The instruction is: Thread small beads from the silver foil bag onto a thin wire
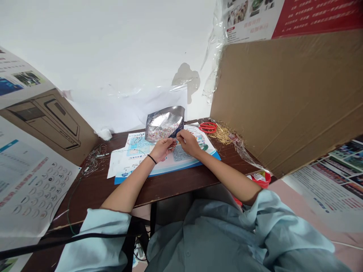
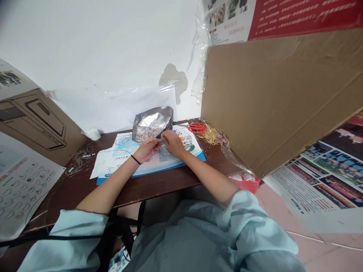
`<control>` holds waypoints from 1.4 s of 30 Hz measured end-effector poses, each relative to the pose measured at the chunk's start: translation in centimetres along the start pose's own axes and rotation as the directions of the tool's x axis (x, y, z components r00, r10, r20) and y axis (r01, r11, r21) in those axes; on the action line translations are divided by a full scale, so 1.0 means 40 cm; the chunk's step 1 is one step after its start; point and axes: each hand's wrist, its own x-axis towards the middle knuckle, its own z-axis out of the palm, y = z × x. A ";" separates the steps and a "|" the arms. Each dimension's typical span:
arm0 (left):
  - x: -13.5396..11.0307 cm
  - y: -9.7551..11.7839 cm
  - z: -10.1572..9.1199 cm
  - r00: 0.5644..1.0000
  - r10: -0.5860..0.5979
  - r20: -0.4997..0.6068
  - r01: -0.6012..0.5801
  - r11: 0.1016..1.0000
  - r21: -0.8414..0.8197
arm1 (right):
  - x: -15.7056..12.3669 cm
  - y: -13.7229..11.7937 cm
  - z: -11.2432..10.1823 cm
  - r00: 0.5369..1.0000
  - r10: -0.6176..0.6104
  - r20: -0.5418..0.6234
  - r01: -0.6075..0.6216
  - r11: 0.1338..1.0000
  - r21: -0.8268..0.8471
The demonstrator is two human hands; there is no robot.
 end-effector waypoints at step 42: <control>-0.001 0.002 0.009 0.999 0.004 -0.033 -0.005 1.000 -0.020 | -0.005 0.001 0.010 0.999 0.014 0.034 -0.013 1.000 -0.020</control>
